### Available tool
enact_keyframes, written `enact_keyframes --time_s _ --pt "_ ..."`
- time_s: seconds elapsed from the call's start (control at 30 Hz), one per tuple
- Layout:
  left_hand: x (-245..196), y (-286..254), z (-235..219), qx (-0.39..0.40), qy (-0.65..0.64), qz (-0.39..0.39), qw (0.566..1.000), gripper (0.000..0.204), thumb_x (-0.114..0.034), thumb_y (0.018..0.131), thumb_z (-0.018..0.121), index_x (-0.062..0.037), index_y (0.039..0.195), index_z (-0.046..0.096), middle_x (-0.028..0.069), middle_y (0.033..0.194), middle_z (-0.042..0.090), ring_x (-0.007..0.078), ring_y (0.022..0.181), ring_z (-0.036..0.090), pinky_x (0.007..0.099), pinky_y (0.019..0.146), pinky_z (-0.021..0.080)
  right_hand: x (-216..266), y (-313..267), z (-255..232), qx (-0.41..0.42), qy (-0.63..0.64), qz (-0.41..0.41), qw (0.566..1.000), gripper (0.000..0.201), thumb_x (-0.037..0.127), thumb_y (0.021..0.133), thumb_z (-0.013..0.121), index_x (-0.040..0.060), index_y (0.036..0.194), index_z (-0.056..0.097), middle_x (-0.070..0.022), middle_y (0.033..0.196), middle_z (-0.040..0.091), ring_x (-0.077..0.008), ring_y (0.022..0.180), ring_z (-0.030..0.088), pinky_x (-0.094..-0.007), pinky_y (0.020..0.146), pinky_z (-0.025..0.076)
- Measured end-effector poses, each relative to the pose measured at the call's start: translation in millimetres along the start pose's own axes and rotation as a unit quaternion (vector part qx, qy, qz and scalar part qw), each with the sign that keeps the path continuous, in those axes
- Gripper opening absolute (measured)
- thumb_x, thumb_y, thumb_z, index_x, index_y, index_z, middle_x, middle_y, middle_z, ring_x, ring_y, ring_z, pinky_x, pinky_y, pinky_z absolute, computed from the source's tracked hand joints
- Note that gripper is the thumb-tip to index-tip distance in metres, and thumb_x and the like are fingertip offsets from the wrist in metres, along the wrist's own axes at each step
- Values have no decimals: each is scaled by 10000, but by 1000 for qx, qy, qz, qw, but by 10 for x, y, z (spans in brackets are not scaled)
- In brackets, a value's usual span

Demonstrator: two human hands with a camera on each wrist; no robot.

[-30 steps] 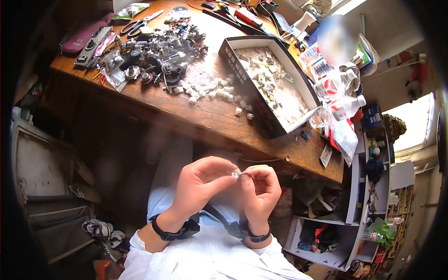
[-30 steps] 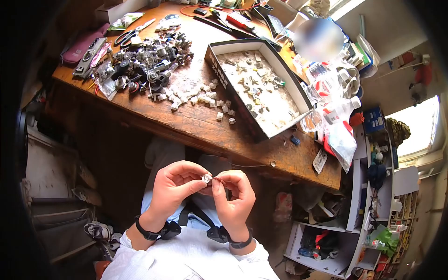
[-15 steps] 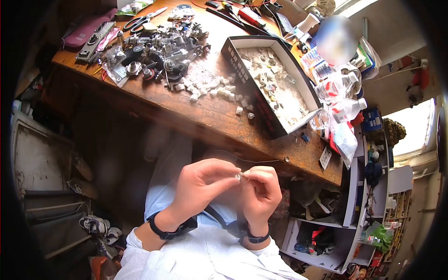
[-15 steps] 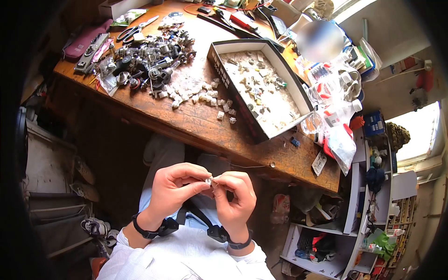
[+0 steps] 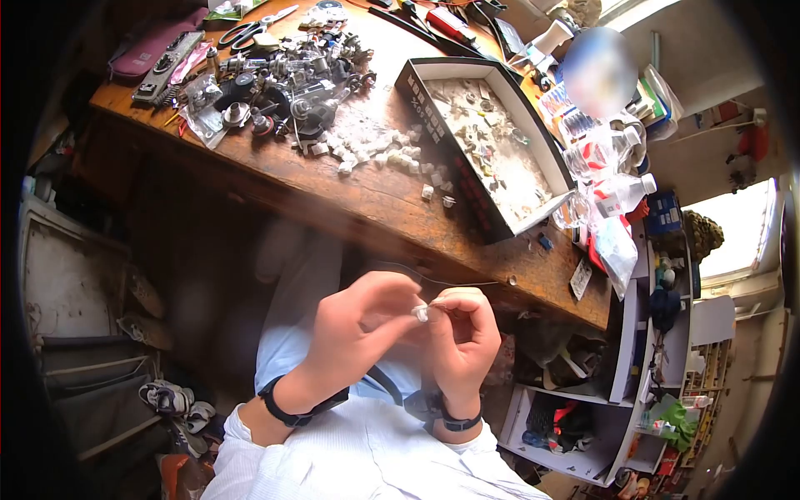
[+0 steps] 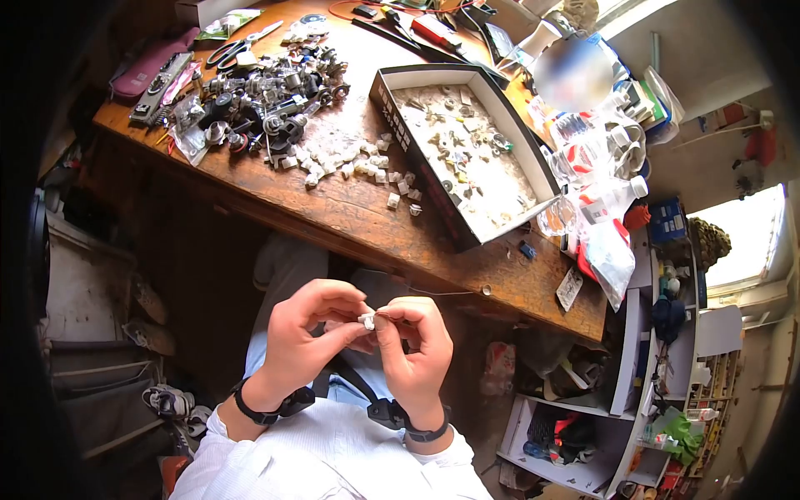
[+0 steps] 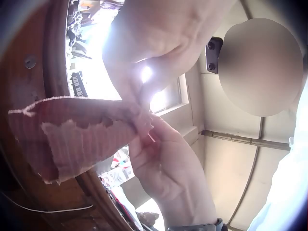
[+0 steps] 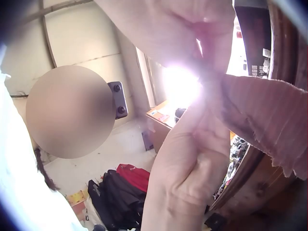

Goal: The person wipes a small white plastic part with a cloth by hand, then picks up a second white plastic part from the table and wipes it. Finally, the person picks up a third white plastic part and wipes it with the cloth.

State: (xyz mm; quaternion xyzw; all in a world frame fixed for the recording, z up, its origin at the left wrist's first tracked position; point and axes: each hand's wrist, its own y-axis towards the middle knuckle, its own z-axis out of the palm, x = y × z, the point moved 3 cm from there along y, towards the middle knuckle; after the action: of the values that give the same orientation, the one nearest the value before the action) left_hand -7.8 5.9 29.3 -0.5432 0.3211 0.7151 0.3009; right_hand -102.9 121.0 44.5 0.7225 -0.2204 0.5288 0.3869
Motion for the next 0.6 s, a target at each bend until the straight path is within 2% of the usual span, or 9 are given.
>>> enact_keyframes --time_s 0.03,0.1,0.17,0.23,0.27,0.33,0.37,0.57,0.6 --pt "51 -16 -22 -3 -34 -29 999 188 114 833 649 60 1012 631 115 923 693 158 815 702 259 704 599 -7 -2 12 9 17 20 1000 98 -33 887 651 -31 960 586 -79 956 576 -113 822 616 -220 685 539" --pt "131 -20 -39 11 -54 -28 998 162 119 840 639 67 992 625 120 920 692 163 793 703 262 686 605 -18 -16 18 15 -2 19 1000 75 -32 898 630 -33 950 575 -75 959 575 -111 822 617 -219 684 541" --pt "129 -28 -39 23 -73 -26 997 136 124 846 628 74 972 618 124 918 692 167 770 703 265 668 611 -24 -22 35 16 16 54 998 69 -33 902 622 -30 951 573 -62 950 576 -101 822 614 -211 671 532" --pt "128 -35 -21 3 -169 -105 980 145 130 836 639 66 965 630 116 917 699 156 799 700 264 706 602 -34 -30 27 8 9 61 998 72 -34 902 623 -28 953 573 -58 947 578 -97 816 613 -208 678 526" --pt "156 -30 -26 4 -169 -104 980 145 130 836 639 66 965 630 116 917 699 156 799 700 264 706 602 -39 -34 17 0 2 69 998 74 -34 902 624 -26 955 573 -54 945 581 -92 811 612 -205 684 520" --pt "244 -9 -47 1 -206 -115 972 109 43 850 672 22 957 672 46 921 695 103 844 665 239 754 548 -21 -13 6 -21 8 65 998 72 -37 902 623 -24 954 574 -52 944 583 -90 807 611 -205 699 514" --pt "242 -1 -53 3 -206 -115 972 109 43 850 672 22 957 672 46 921 695 103 844 665 239 754 548 -13 -6 -9 -41 14 62 997 71 -40 903 621 -22 953 575 -50 943 586 -87 804 610 -204 713 508" --pt "186 9 -45 21 -173 -103 979 162 42 855 665 25 1014 690 44 924 694 101 852 659 232 779 537 27 -8 -44 -1 19 7 1000 99 -50 895 640 -26 971 580 -67 975 573 -102 834 606 -210 737 506" --pt "181 18 -35 29 -143 -58 988 185 83 835 667 42 1015 687 76 930 696 124 854 671 239 769 552 24 -6 -33 9 13 -5 1000 106 -47 894 645 -28 976 581 -71 983 567 -105 840 606 -210 735 506"
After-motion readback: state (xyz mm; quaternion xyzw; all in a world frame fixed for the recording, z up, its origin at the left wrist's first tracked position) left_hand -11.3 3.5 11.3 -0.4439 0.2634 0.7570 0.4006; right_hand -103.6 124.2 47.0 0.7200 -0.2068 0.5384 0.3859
